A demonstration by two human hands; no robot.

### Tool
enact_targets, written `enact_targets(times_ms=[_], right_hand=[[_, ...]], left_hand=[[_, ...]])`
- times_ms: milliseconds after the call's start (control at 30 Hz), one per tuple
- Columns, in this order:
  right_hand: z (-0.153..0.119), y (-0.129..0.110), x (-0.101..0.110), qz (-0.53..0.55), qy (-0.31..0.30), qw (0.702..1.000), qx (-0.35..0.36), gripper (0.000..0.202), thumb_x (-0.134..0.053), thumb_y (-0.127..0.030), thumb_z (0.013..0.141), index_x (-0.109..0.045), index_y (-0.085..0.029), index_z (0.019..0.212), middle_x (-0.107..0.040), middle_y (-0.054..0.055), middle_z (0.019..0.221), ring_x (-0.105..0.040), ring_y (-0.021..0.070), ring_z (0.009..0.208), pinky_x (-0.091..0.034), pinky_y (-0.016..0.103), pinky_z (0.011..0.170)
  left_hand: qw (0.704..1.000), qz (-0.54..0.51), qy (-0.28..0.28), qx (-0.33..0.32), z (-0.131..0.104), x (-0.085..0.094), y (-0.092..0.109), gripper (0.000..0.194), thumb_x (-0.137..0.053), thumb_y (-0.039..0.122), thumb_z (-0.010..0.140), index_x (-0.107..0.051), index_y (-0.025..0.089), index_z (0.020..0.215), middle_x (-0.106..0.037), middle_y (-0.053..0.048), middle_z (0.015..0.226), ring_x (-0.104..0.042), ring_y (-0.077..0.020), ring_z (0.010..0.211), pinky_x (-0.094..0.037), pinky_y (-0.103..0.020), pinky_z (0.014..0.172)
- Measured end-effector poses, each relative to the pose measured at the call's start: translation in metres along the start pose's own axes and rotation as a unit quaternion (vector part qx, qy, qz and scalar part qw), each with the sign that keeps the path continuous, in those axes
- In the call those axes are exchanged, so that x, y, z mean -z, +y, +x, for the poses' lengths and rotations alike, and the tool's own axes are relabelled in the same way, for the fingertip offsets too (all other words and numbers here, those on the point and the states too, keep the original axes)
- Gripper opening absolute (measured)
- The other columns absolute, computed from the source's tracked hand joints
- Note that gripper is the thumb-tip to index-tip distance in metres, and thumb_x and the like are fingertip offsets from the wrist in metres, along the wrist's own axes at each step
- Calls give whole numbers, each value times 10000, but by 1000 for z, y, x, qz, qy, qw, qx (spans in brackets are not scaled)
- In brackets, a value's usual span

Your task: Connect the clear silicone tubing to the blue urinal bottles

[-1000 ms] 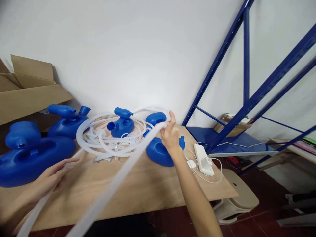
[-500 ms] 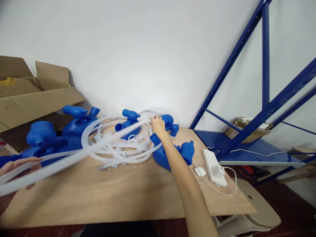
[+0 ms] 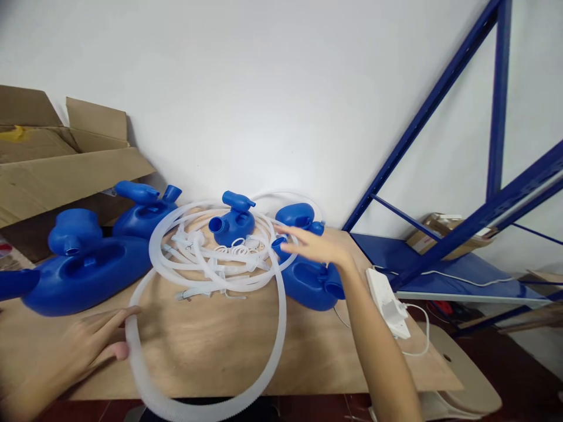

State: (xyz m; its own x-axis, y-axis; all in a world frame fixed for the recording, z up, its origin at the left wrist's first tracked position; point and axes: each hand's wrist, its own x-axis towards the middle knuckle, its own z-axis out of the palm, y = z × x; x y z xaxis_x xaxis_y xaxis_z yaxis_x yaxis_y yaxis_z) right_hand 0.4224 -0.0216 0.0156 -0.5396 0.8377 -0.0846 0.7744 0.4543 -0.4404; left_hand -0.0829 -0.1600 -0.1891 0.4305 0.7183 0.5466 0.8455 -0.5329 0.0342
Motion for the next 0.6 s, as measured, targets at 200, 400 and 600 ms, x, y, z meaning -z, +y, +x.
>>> enact_targets(times_ms=[200, 400, 600], right_hand=[[-82, -41, -80, -223, -13, 971, 80, 650, -694, -702, 902, -689, -301, 1414, -595, 162, 1518, -524, 431, 1417, -478, 612, 1127], [-61, -37, -101, -338, 95, 924, -150, 551, -558, -547, 1042, -593, -276, 1521, -715, 197, 1149, -723, 330, 931, -535, 336, 653], [-37, -7, -67, -42, 93, 988, -119, 409, -556, -281, 937, -740, -315, 1300, -703, -4, 803, -672, 200, 729, -490, 289, 685]], left_hand=[[983, 96, 103, -116, 19, -22, -5, 638, -318, 616, 1084, -739, 173, 900, -799, -72, 795, -748, -205, 646, -532, -289, 648], [962, 186, 168, -107, 54, -19, 18, 517, -486, 551, 1074, -677, 155, 802, -671, -19, 602, -636, -178, 533, -419, -307, 589], [960, 262, 95, -32, 93, -10, 35, 568, -489, 604, 1055, -638, 182, 705, -601, -49, 583, -618, -233, 596, -364, -331, 579]])
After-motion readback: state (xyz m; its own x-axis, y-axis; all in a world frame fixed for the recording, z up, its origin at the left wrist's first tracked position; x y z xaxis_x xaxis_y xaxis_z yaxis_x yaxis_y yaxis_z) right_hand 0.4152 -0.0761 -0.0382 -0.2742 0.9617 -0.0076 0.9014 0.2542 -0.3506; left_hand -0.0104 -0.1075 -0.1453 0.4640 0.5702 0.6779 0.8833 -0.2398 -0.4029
